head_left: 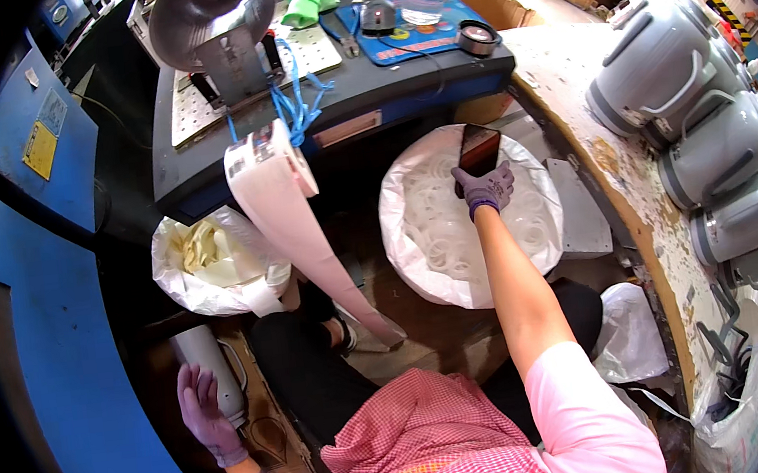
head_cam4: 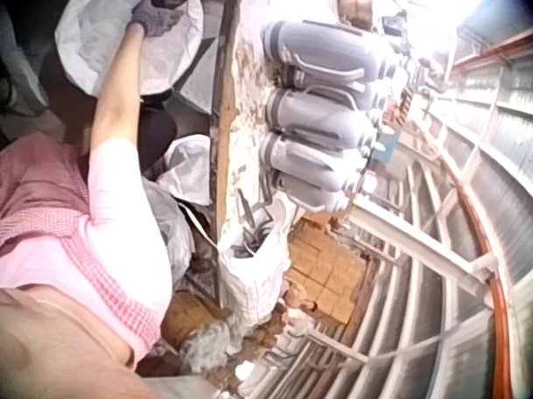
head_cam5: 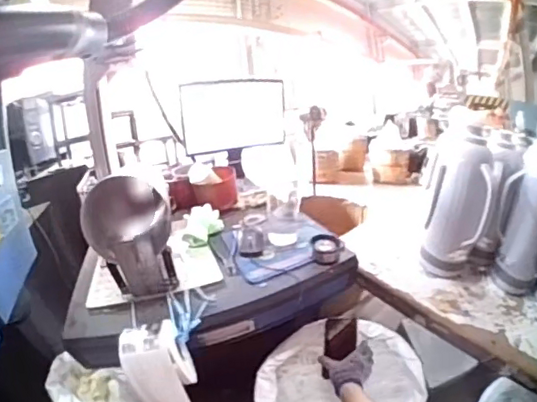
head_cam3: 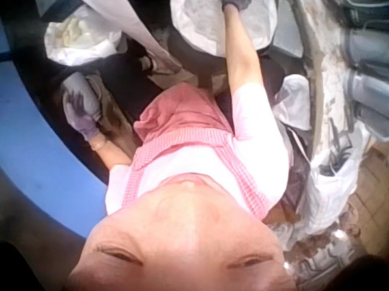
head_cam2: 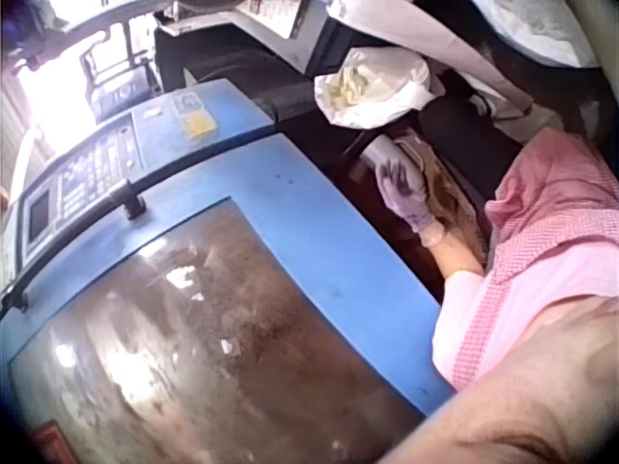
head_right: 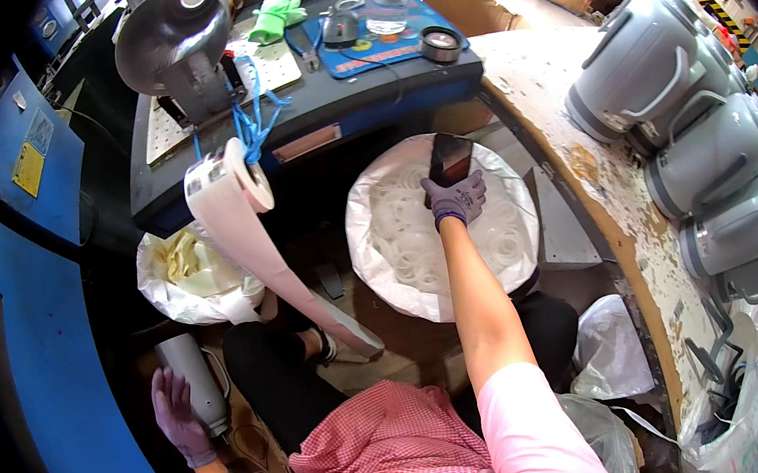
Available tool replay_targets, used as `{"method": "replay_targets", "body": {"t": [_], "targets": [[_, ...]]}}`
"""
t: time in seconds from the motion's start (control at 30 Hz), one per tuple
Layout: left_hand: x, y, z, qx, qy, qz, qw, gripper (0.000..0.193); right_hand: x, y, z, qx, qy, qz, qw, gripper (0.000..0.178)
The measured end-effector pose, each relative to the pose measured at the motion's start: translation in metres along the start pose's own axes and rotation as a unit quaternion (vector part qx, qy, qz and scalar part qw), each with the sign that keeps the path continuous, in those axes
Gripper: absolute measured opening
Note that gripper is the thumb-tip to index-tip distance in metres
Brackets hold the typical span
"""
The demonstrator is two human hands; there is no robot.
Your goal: The person assembles white thermos flasks by hand. They insert a grey handle into the body, place a white plastic insert into the opening, and apply a label to the side. The person then places the completed thermos on a nearby table.
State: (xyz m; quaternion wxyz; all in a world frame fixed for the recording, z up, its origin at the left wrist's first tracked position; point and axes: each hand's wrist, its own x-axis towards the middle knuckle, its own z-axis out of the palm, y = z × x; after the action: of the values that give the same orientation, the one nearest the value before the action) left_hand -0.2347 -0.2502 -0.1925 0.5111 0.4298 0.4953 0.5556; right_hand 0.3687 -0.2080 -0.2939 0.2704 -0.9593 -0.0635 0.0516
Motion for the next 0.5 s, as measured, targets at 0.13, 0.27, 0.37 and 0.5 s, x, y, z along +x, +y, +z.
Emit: {"method": "replay_targets", "body": {"t": [0.13, 0.27, 0.37, 0.5], "targets": [[-0.001, -0.078, -0.135, 0.075, 0.199, -0.079, 0.974, 0.055, 0.006, 0.000, 0.017, -0.041, 0.101, -0.007, 0.994, 0.123], [-0.016, -0.168, -0.372, 0.345, 0.247, -0.116, 0.898, 0.068, -0.005, -0.003, 0.043, 0.036, 0.078, -0.057, 0.995, 0.109], [-0.006, -0.230, -0.288, 0.624, 0.208, -0.151, 0.738, 0.086, 0.008, 0.003, 0.015, 0.046, 0.116, -0.078, 0.989, 0.103], [0.039, -0.250, -0.246, 0.577, 0.104, -0.127, 0.800, 0.103, 0.002, -0.002, 0.008, 0.051, 0.071, -0.065, 0.994, 0.106]]}}
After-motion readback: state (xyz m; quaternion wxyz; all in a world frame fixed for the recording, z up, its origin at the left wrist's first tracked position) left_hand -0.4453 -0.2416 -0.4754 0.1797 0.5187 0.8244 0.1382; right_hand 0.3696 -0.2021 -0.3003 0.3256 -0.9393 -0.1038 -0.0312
